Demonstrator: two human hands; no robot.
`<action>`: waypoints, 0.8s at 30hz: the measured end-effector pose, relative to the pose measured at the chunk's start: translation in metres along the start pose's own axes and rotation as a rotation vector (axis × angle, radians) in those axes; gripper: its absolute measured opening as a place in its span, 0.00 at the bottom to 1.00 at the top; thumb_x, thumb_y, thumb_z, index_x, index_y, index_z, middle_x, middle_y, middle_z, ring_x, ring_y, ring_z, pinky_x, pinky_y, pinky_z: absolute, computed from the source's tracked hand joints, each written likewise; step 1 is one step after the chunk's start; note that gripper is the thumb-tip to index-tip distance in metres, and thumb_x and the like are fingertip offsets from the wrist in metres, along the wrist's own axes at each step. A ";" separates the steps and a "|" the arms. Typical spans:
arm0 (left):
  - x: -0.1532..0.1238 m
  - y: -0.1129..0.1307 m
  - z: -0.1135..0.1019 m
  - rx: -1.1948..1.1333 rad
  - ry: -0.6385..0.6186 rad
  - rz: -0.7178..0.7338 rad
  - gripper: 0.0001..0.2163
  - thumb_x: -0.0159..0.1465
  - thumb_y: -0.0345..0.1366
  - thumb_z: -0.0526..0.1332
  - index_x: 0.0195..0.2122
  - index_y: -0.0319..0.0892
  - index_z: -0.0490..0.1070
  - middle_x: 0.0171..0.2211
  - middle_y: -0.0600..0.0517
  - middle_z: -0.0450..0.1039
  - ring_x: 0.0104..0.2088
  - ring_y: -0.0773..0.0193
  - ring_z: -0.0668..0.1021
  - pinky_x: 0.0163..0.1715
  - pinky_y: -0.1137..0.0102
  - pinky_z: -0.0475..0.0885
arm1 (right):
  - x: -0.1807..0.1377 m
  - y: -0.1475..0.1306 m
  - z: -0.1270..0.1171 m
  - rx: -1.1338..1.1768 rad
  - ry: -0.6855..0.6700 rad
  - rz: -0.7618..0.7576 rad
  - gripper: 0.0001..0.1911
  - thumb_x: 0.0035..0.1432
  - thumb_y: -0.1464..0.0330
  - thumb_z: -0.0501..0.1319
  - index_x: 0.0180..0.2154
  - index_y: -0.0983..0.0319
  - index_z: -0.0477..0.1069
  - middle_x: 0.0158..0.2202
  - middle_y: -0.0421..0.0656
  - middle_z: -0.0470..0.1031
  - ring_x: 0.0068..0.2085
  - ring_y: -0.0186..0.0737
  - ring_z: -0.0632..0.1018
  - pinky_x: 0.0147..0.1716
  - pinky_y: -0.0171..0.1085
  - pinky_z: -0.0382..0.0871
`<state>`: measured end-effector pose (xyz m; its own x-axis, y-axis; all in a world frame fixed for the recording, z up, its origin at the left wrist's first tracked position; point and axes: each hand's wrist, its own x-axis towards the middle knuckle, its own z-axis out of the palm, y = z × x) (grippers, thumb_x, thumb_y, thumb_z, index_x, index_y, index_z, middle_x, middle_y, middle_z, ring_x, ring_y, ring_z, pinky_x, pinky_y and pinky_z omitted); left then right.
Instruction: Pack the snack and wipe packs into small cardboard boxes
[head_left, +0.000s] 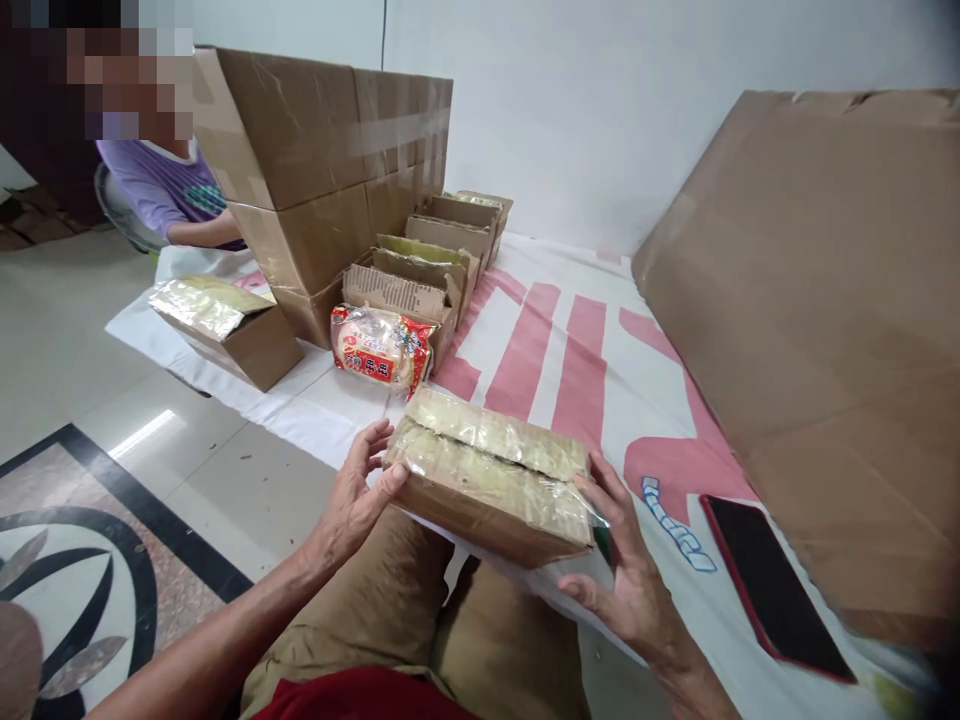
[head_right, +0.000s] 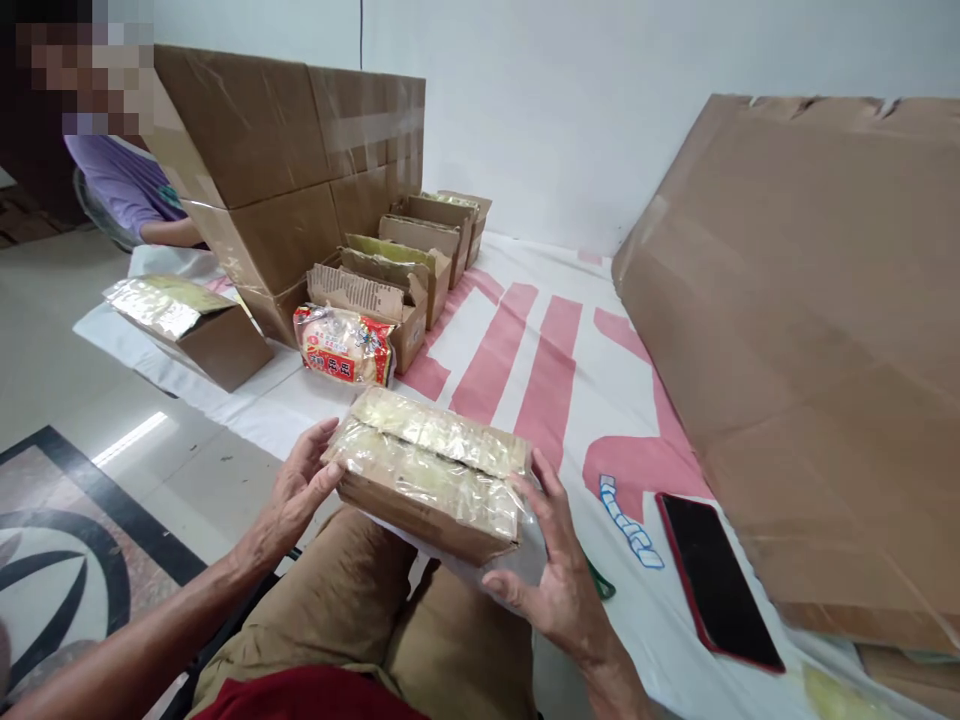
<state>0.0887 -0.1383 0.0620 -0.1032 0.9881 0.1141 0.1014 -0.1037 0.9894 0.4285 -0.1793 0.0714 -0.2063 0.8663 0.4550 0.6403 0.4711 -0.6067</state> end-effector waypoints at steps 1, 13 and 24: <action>-0.001 0.000 -0.001 -0.002 -0.024 -0.024 0.32 0.63 0.56 0.67 0.63 0.45 0.68 0.62 0.39 0.73 0.60 0.44 0.77 0.57 0.53 0.76 | -0.001 0.002 0.005 -0.001 0.002 0.003 0.44 0.61 0.43 0.64 0.72 0.48 0.56 0.78 0.50 0.50 0.75 0.63 0.57 0.68 0.62 0.63; -0.001 0.012 -0.063 -0.027 -0.068 -0.012 0.24 0.64 0.58 0.65 0.51 0.44 0.78 0.48 0.44 0.82 0.49 0.50 0.82 0.49 0.58 0.79 | 0.025 -0.041 0.068 0.016 0.097 -0.023 0.35 0.65 0.60 0.66 0.70 0.51 0.60 0.74 0.51 0.59 0.72 0.60 0.66 0.65 0.60 0.70; 0.078 -0.018 -0.134 -0.023 0.391 0.105 0.27 0.59 0.56 0.67 0.51 0.40 0.74 0.51 0.43 0.80 0.54 0.51 0.79 0.60 0.56 0.73 | 0.129 -0.084 0.185 0.204 0.127 -0.105 0.37 0.65 0.64 0.65 0.71 0.54 0.57 0.74 0.53 0.57 0.73 0.59 0.62 0.65 0.60 0.70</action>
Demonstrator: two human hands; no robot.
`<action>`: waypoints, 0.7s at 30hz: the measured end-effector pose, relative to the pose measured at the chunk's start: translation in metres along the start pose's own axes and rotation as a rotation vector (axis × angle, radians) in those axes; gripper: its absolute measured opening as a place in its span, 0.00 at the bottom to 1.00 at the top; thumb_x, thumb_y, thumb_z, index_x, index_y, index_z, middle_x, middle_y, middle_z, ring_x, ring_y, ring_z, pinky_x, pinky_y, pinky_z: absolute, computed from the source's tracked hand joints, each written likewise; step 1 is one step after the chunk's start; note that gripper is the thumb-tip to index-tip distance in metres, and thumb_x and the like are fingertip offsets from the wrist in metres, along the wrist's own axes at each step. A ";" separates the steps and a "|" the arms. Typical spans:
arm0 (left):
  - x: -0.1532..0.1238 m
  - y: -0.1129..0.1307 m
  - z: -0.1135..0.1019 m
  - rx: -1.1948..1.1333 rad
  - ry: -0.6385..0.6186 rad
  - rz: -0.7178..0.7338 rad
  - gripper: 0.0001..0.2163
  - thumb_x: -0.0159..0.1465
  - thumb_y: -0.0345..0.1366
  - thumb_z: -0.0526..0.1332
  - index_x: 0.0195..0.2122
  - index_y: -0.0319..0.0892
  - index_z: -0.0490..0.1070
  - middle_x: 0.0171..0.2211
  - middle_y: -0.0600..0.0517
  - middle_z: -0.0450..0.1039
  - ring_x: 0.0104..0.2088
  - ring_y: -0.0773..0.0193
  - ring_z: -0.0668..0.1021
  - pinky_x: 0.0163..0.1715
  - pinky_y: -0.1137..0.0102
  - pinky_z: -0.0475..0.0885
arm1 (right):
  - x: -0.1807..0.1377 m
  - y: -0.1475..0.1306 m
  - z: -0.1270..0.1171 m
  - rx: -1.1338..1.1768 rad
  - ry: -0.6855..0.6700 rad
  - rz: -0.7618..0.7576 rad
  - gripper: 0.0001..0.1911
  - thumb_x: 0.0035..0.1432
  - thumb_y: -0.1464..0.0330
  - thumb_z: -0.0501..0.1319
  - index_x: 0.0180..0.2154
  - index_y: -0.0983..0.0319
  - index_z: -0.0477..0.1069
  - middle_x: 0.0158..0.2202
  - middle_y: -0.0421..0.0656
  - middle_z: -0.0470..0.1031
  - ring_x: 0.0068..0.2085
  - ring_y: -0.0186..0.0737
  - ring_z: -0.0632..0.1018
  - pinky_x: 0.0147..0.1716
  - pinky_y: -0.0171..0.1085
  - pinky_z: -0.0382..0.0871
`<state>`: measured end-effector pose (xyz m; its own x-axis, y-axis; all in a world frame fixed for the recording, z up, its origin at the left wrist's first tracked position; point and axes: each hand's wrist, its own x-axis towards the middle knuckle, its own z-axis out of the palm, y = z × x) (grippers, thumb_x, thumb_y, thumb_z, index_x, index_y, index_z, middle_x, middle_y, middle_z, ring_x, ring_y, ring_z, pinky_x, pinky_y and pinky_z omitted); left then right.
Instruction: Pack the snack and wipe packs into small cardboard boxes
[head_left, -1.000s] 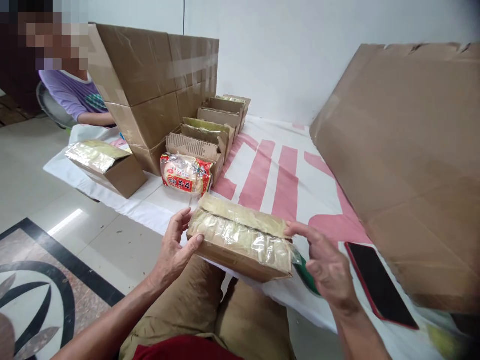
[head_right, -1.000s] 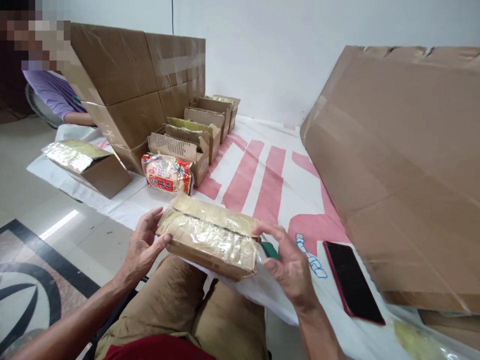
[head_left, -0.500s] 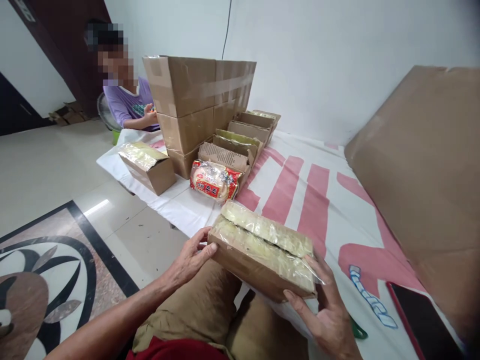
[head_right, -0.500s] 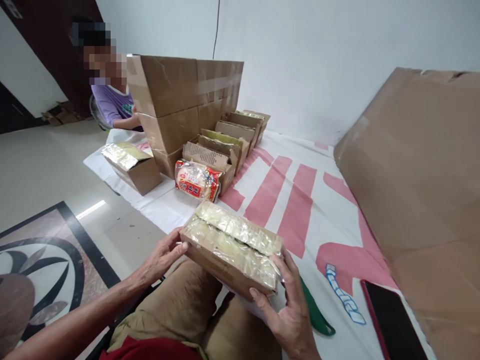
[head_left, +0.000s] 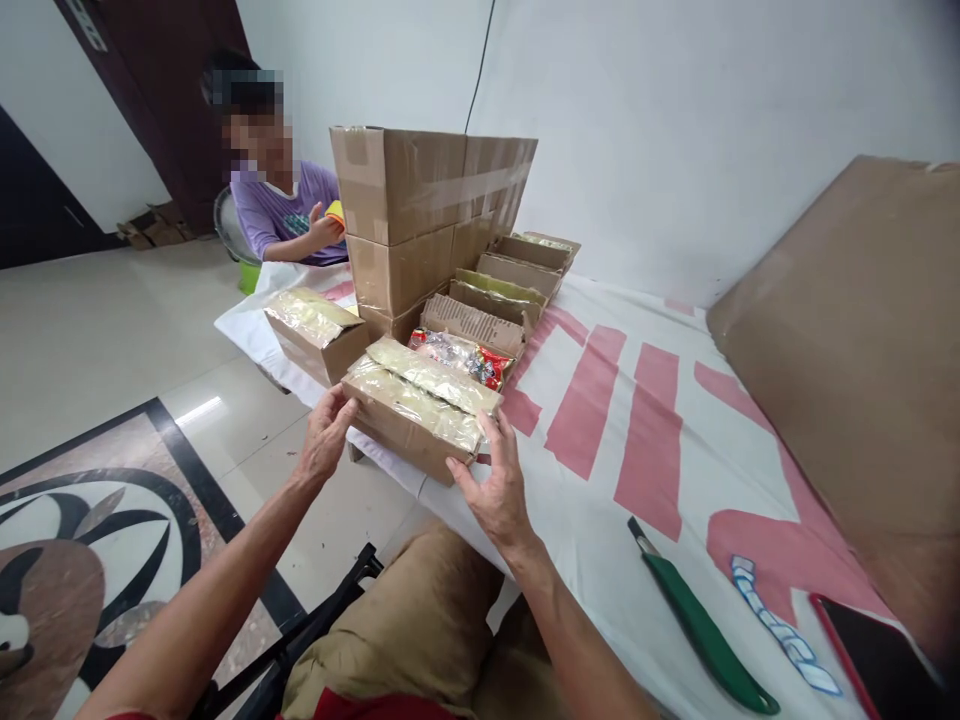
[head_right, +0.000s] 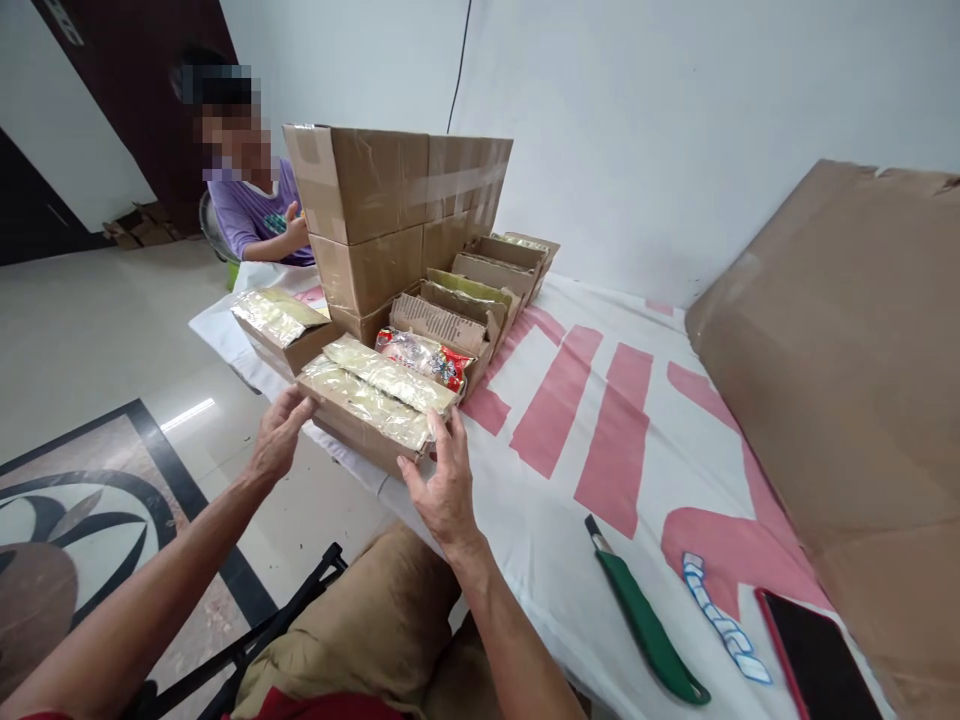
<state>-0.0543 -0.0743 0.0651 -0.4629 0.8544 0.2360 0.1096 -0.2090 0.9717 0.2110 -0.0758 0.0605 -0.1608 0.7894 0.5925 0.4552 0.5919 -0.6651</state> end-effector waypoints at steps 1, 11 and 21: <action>0.004 -0.010 0.006 0.002 0.002 -0.007 0.28 0.59 0.57 0.66 0.52 0.40 0.73 0.52 0.42 0.79 0.55 0.50 0.79 0.61 0.56 0.72 | -0.002 0.005 0.005 0.015 0.000 0.012 0.38 0.65 0.64 0.64 0.72 0.54 0.55 0.73 0.54 0.58 0.73 0.58 0.63 0.63 0.59 0.72; -0.024 -0.070 0.008 0.219 0.144 -0.014 0.36 0.62 0.50 0.68 0.67 0.42 0.60 0.66 0.36 0.64 0.66 0.46 0.71 0.65 0.52 0.68 | -0.062 0.054 0.024 0.020 0.033 0.140 0.33 0.66 0.59 0.63 0.69 0.59 0.60 0.63 0.56 0.73 0.59 0.54 0.79 0.48 0.50 0.83; -0.034 -0.079 0.019 0.303 0.058 0.189 0.31 0.63 0.46 0.67 0.65 0.44 0.64 0.64 0.37 0.65 0.64 0.44 0.71 0.61 0.48 0.71 | -0.063 0.061 0.028 0.024 -0.012 0.142 0.28 0.64 0.62 0.62 0.64 0.62 0.68 0.60 0.55 0.77 0.58 0.54 0.80 0.55 0.53 0.79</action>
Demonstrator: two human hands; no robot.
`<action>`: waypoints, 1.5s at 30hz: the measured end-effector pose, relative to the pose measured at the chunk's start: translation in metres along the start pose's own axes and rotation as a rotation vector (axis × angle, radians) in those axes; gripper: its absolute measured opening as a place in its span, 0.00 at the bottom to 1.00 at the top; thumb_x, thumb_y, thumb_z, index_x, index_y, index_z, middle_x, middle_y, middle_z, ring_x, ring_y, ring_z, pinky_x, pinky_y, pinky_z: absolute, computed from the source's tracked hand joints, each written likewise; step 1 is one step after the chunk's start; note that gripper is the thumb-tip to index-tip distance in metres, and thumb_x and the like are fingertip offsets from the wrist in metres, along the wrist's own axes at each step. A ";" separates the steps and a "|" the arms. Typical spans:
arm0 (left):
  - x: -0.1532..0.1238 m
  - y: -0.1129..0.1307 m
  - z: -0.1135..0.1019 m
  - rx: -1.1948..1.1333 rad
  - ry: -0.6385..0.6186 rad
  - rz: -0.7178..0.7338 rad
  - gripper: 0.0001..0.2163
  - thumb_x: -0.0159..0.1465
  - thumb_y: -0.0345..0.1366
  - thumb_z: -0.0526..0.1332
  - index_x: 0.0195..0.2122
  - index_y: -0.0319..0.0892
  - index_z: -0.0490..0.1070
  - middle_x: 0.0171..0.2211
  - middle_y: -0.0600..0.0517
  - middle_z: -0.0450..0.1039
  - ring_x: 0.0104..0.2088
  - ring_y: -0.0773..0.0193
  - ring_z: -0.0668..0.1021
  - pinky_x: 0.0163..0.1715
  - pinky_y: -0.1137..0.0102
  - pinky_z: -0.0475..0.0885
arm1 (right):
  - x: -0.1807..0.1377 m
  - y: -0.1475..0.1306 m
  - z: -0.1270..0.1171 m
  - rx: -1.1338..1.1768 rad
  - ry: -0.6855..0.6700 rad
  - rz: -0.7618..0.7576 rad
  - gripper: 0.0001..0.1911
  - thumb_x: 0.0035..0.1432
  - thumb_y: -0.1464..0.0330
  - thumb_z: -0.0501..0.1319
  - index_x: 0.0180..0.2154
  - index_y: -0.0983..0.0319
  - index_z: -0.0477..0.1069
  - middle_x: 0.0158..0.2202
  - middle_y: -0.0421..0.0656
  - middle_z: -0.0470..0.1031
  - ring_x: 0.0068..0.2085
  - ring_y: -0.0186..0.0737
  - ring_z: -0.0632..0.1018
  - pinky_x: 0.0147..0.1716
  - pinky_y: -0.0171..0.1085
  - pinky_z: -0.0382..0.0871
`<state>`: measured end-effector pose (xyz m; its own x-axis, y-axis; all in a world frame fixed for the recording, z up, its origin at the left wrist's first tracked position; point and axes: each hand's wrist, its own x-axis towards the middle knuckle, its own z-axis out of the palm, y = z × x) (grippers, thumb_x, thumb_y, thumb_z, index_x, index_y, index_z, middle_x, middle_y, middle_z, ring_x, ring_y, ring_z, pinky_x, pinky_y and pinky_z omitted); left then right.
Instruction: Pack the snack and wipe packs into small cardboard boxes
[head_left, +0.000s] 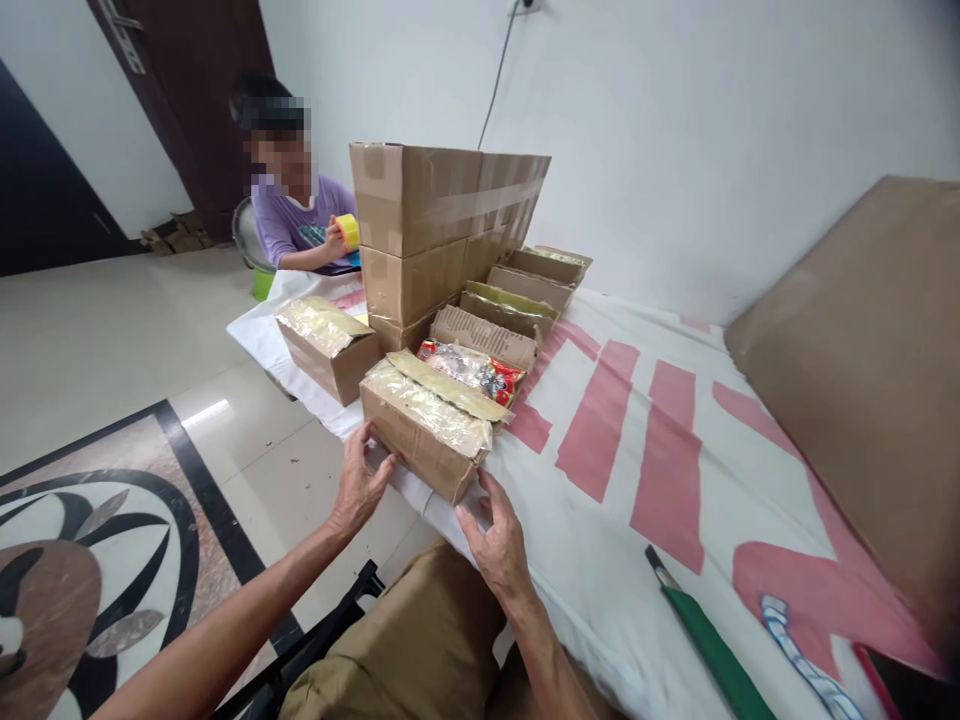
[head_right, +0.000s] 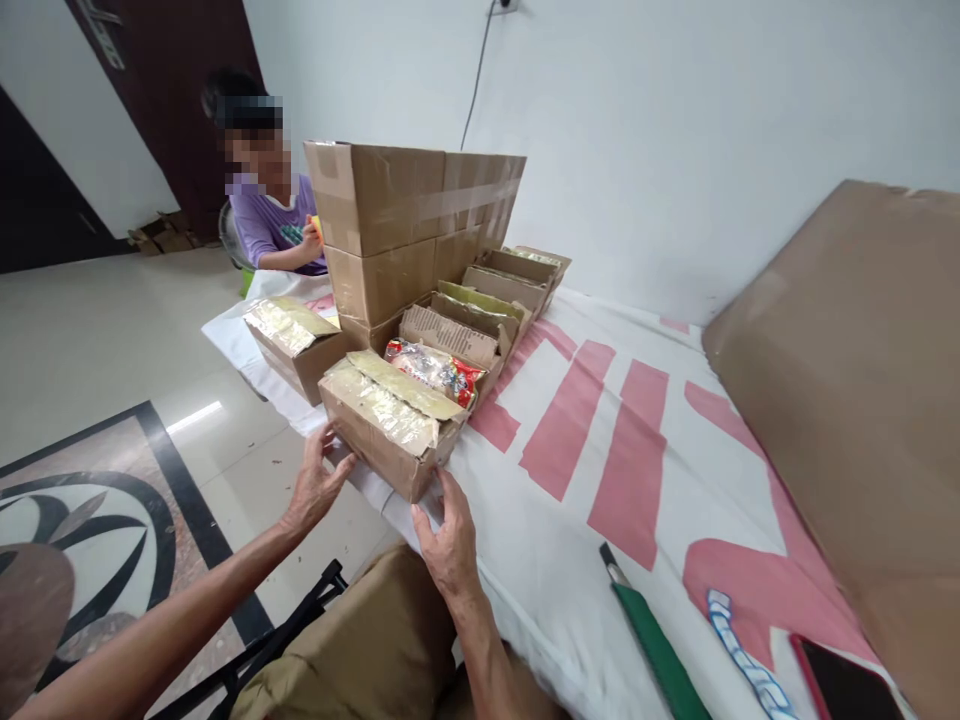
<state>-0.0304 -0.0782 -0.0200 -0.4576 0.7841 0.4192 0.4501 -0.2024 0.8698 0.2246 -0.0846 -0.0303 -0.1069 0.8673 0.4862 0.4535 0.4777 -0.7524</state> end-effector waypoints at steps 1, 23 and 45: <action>0.005 -0.001 -0.004 -0.007 0.020 -0.021 0.33 0.62 0.47 0.68 0.66 0.44 0.63 0.65 0.37 0.64 0.65 0.44 0.70 0.61 0.48 0.71 | 0.000 -0.001 0.000 0.009 0.003 0.013 0.28 0.64 0.63 0.62 0.63 0.62 0.68 0.60 0.55 0.77 0.57 0.54 0.80 0.54 0.52 0.79; -0.008 0.010 -0.011 0.203 -0.019 0.049 0.34 0.64 0.44 0.66 0.70 0.41 0.59 0.68 0.34 0.62 0.69 0.40 0.67 0.66 0.42 0.67 | 0.001 -0.001 -0.002 0.151 0.178 0.135 0.25 0.59 0.66 0.61 0.58 0.61 0.72 0.60 0.56 0.75 0.52 0.49 0.82 0.46 0.45 0.82; -0.044 0.026 0.039 0.147 -0.045 0.123 0.42 0.60 0.44 0.72 0.72 0.47 0.54 0.72 0.35 0.52 0.73 0.40 0.58 0.68 0.42 0.64 | 0.001 -0.004 -0.001 0.134 0.039 0.094 0.27 0.58 0.68 0.61 0.60 0.59 0.73 0.59 0.51 0.79 0.59 0.51 0.79 0.61 0.51 0.74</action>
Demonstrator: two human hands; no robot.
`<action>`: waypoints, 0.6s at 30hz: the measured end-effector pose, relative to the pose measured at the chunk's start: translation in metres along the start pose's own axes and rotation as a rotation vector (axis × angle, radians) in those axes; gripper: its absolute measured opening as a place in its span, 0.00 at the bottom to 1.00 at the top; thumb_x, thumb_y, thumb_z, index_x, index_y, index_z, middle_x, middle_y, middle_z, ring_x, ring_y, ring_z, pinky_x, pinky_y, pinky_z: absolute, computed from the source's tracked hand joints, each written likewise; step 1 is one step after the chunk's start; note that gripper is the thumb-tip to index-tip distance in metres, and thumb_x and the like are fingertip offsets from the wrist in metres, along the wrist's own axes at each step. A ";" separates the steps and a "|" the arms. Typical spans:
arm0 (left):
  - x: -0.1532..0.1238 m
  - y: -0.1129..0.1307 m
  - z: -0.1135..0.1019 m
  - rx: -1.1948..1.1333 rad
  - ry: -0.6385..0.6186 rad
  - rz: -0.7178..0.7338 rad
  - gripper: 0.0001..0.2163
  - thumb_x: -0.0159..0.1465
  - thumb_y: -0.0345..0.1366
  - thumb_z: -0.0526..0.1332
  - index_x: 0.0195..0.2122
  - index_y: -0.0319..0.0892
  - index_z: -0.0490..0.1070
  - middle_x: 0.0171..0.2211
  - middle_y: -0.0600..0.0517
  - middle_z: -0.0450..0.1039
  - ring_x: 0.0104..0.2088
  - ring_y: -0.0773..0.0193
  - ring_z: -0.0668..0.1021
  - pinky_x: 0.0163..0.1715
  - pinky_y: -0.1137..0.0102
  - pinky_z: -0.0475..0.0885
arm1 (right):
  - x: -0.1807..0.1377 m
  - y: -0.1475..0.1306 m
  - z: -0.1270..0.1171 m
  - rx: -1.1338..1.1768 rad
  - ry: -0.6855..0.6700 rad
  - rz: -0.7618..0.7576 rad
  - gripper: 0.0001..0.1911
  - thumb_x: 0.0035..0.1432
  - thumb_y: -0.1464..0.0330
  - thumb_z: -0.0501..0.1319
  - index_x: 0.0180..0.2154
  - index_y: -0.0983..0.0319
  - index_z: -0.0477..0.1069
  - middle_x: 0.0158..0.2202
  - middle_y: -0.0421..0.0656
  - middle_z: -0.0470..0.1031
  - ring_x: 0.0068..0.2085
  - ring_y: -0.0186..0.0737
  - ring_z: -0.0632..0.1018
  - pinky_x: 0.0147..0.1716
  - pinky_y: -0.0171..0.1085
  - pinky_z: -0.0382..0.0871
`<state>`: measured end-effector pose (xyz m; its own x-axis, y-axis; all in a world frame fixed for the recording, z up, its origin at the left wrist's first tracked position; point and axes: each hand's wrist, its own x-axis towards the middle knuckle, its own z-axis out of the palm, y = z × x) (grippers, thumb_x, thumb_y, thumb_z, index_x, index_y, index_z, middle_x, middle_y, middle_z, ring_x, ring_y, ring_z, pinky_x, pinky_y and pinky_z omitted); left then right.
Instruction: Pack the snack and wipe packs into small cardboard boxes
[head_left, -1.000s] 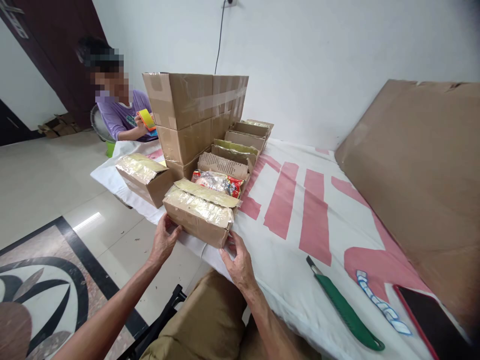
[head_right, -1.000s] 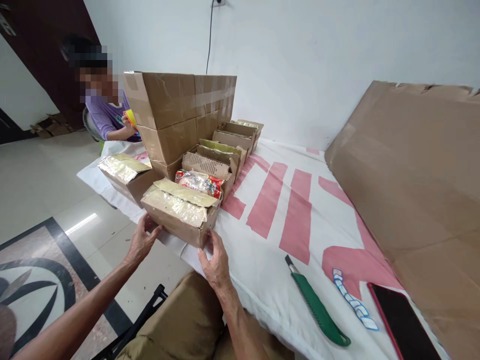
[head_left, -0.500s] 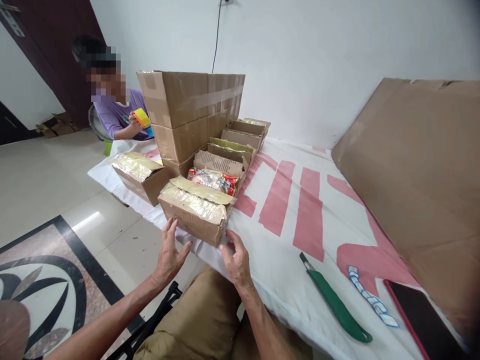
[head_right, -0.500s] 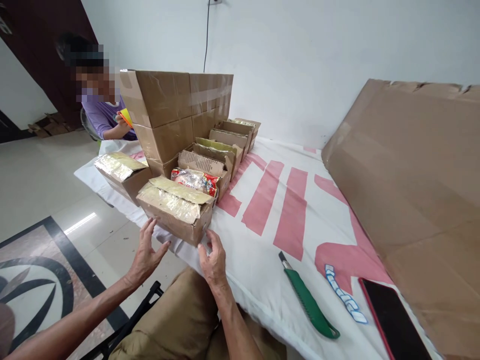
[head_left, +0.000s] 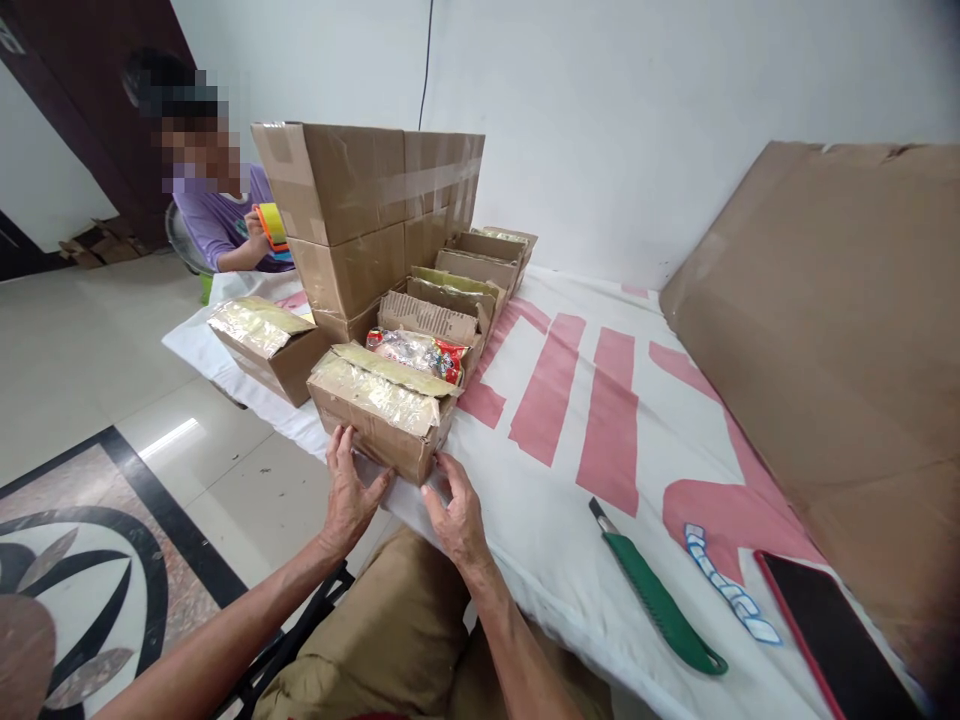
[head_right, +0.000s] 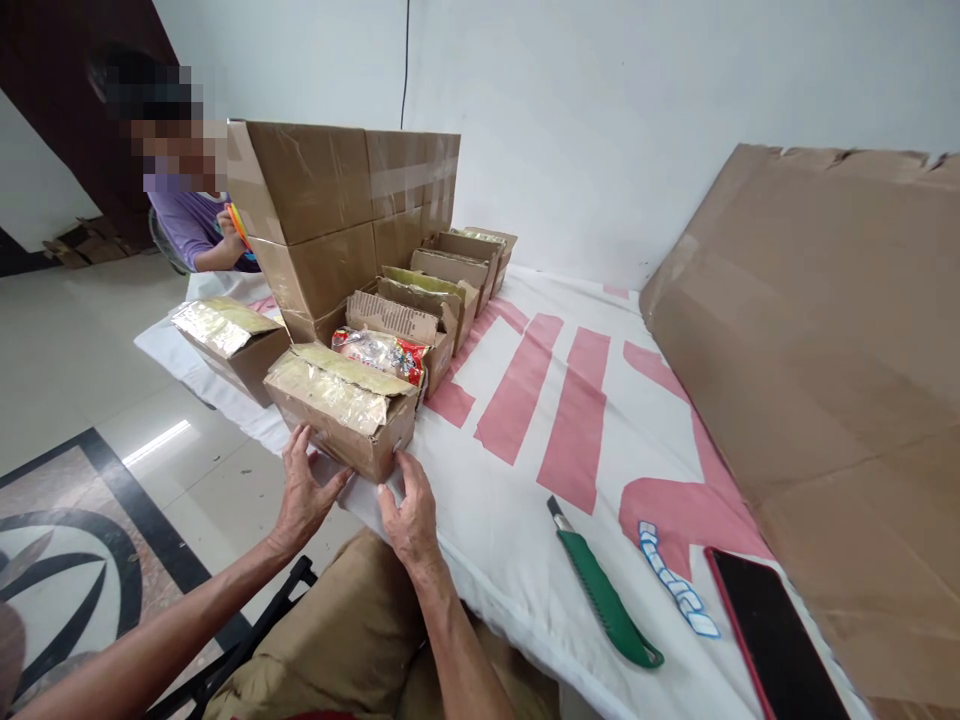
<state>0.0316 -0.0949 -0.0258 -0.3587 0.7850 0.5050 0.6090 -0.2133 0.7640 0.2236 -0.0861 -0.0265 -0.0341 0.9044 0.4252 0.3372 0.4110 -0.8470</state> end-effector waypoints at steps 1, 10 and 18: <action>0.001 0.000 0.002 -0.003 0.000 -0.002 0.42 0.60 0.45 0.72 0.72 0.47 0.53 0.72 0.35 0.52 0.73 0.40 0.58 0.67 0.43 0.65 | 0.000 0.000 0.000 0.001 0.000 -0.003 0.28 0.59 0.68 0.61 0.61 0.59 0.73 0.59 0.51 0.78 0.59 0.51 0.79 0.62 0.51 0.73; 0.001 0.009 0.002 0.011 0.038 -0.006 0.39 0.61 0.48 0.70 0.70 0.45 0.57 0.70 0.35 0.55 0.73 0.39 0.60 0.61 0.46 0.73 | -0.002 0.004 0.003 0.002 0.013 -0.027 0.28 0.60 0.69 0.60 0.62 0.61 0.71 0.60 0.53 0.77 0.61 0.52 0.78 0.63 0.52 0.72; 0.011 0.017 0.001 0.004 0.106 -0.072 0.41 0.56 0.49 0.73 0.68 0.46 0.60 0.64 0.37 0.62 0.65 0.39 0.68 0.52 0.48 0.79 | -0.005 0.008 0.009 -0.014 0.047 -0.057 0.30 0.58 0.71 0.60 0.63 0.60 0.71 0.60 0.53 0.77 0.61 0.53 0.78 0.63 0.53 0.73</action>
<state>0.0383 -0.0893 -0.0076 -0.4740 0.7326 0.4885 0.5820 -0.1557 0.7982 0.2180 -0.0861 -0.0384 -0.0097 0.8730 0.4877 0.3494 0.4599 -0.8163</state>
